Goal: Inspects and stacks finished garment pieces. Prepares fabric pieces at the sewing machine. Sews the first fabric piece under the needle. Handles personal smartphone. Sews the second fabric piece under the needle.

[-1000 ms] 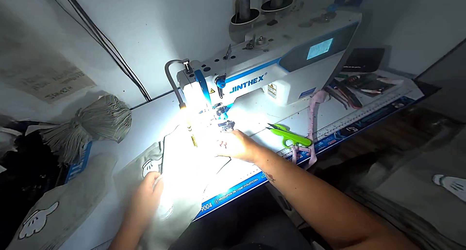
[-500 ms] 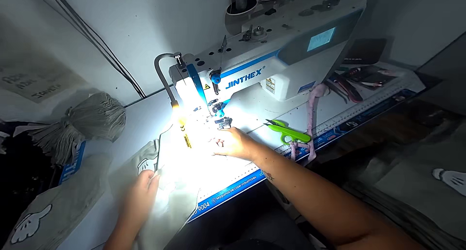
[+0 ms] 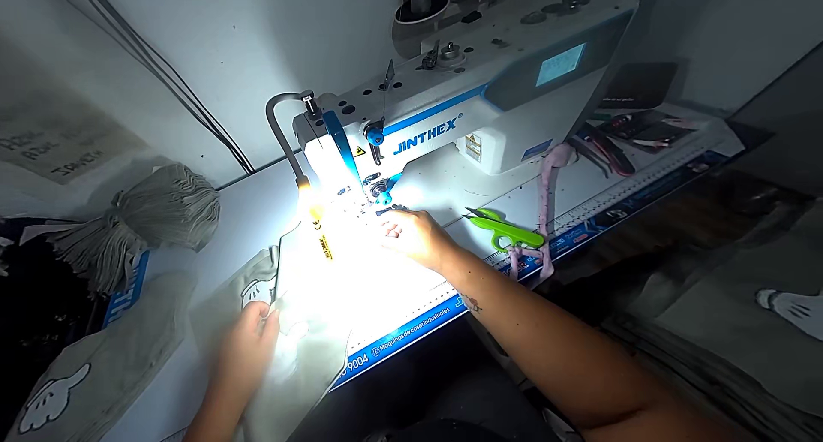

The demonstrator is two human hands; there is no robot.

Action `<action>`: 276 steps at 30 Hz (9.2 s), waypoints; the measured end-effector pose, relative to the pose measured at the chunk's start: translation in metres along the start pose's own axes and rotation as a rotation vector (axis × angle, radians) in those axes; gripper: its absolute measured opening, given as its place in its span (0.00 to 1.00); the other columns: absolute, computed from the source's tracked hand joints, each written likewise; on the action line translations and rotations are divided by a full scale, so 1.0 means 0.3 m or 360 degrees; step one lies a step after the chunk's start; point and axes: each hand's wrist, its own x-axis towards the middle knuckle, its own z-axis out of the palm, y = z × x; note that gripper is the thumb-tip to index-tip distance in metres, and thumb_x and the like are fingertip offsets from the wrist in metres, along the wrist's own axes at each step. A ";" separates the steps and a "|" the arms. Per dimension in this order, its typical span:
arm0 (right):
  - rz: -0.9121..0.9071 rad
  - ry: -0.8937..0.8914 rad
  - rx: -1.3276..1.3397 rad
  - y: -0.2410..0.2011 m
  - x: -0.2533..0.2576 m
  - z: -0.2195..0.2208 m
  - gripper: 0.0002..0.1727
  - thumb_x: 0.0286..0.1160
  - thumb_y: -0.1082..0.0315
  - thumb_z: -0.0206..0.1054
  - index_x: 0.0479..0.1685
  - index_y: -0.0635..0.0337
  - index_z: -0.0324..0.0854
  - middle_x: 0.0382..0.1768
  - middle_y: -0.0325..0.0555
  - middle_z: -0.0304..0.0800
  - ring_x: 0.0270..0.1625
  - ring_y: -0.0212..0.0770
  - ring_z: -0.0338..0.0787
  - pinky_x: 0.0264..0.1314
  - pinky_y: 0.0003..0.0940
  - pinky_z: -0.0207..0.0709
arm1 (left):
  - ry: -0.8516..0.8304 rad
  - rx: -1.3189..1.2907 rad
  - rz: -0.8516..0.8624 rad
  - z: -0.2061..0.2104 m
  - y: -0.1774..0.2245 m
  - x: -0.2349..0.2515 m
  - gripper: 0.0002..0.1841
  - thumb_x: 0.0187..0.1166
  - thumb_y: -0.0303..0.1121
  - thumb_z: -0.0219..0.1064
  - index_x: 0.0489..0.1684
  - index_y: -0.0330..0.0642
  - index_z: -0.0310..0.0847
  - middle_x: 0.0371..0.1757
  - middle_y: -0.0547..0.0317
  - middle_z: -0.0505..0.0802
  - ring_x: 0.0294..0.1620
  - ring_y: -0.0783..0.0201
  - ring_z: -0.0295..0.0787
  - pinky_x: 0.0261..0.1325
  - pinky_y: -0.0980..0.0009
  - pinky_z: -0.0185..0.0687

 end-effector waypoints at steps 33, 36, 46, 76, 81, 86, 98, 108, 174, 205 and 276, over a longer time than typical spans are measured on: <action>-0.0039 -0.0771 -0.0080 -0.066 -0.010 -0.113 0.35 0.58 0.62 0.87 0.67 0.67 0.83 0.69 0.59 0.81 0.75 0.53 0.78 0.81 0.48 0.68 | -0.0546 0.0141 0.0499 0.192 0.353 0.262 0.16 0.86 0.43 0.64 0.41 0.36 0.83 0.43 0.48 0.87 0.50 0.50 0.86 0.56 0.49 0.80; -0.0126 -0.0776 -0.0104 -0.057 -0.009 -0.110 0.34 0.59 0.61 0.86 0.67 0.68 0.83 0.70 0.60 0.82 0.77 0.54 0.77 0.82 0.48 0.67 | -0.0626 0.0057 0.0506 0.195 0.341 0.280 0.14 0.86 0.41 0.64 0.34 0.39 0.82 0.40 0.51 0.83 0.48 0.53 0.82 0.52 0.53 0.77; -0.0253 -0.0628 -0.0055 -0.016 -0.018 -0.081 0.35 0.54 0.62 0.87 0.66 0.66 0.85 0.66 0.58 0.86 0.74 0.55 0.81 0.80 0.49 0.70 | -0.0420 -0.0305 0.0573 0.203 0.322 0.283 0.07 0.76 0.38 0.61 0.27 0.50 0.76 0.18 0.71 0.78 0.18 0.75 0.73 0.22 0.74 0.67; -0.0301 -0.0525 -0.0107 -0.054 -0.023 -0.084 0.18 0.63 0.70 0.80 0.54 0.64 0.90 0.56 0.56 0.90 0.65 0.53 0.86 0.72 0.47 0.77 | -0.0173 -0.0304 0.0681 0.289 0.268 0.312 0.07 0.83 0.30 0.65 0.46 0.35 0.83 0.38 0.51 0.88 0.43 0.56 0.85 0.53 0.55 0.79; -0.0199 -0.0685 -0.0335 -0.057 -0.013 -0.089 0.21 0.67 0.60 0.78 0.60 0.55 0.91 0.66 0.52 0.86 0.74 0.57 0.77 0.75 0.57 0.68 | -0.0135 -0.0312 0.0766 0.293 0.258 0.337 0.07 0.81 0.30 0.66 0.41 0.33 0.84 0.35 0.51 0.88 0.40 0.57 0.85 0.49 0.59 0.80; -0.0093 -0.0701 -0.0396 -0.045 -0.013 -0.077 0.22 0.66 0.56 0.78 0.61 0.50 0.91 0.66 0.53 0.83 0.74 0.57 0.75 0.70 0.59 0.68 | 0.0002 0.0025 0.0936 0.276 0.260 0.323 0.10 0.81 0.31 0.66 0.43 0.32 0.87 0.41 0.44 0.91 0.51 0.44 0.89 0.59 0.46 0.80; 0.0029 -0.0722 -0.0424 -0.063 -0.010 -0.085 0.29 0.63 0.53 0.82 0.65 0.53 0.88 0.70 0.54 0.82 0.77 0.57 0.74 0.74 0.61 0.65 | -0.0576 0.0176 0.0924 0.221 0.266 0.107 0.40 0.87 0.64 0.39 0.93 0.49 0.58 0.96 0.61 0.59 0.97 0.58 0.44 0.93 0.41 0.41; -0.0152 0.0000 -0.0367 0.021 -0.017 -0.030 0.30 0.53 0.57 0.86 0.57 0.63 0.88 0.54 0.55 0.90 0.60 0.57 0.87 0.66 0.56 0.79 | -0.0805 0.0190 0.0853 0.204 0.264 0.221 0.46 0.80 0.72 0.43 0.97 0.56 0.48 0.97 0.65 0.54 0.97 0.58 0.44 0.91 0.42 0.42; -0.0348 -0.0100 -0.0374 0.030 -0.009 -0.019 0.09 0.74 0.66 0.69 0.42 0.53 0.96 0.44 0.44 0.90 0.57 0.47 0.86 0.64 0.51 0.76 | -0.0526 0.0170 0.1201 0.256 0.192 0.307 0.37 0.85 0.59 0.45 0.93 0.51 0.60 0.94 0.62 0.62 0.96 0.57 0.49 0.94 0.44 0.39; -0.0188 0.0068 -0.0645 -0.015 0.002 0.044 0.09 0.77 0.66 0.68 0.45 0.51 0.94 0.49 0.48 0.88 0.60 0.52 0.83 0.64 0.52 0.75 | -0.0619 -0.0010 0.1153 0.336 0.079 0.402 0.41 0.80 0.69 0.52 0.88 0.53 0.68 0.90 0.66 0.70 0.94 0.59 0.52 0.95 0.45 0.34; 0.0122 0.0284 -0.0552 -0.107 -0.169 0.073 0.12 0.75 0.66 0.69 0.49 0.65 0.89 0.49 0.55 0.91 0.58 0.56 0.89 0.64 0.57 0.81 | -0.0545 -0.0136 0.1136 0.119 0.155 -0.089 0.42 0.82 0.70 0.50 0.82 0.43 0.73 0.86 0.50 0.76 0.91 0.50 0.62 0.91 0.37 0.48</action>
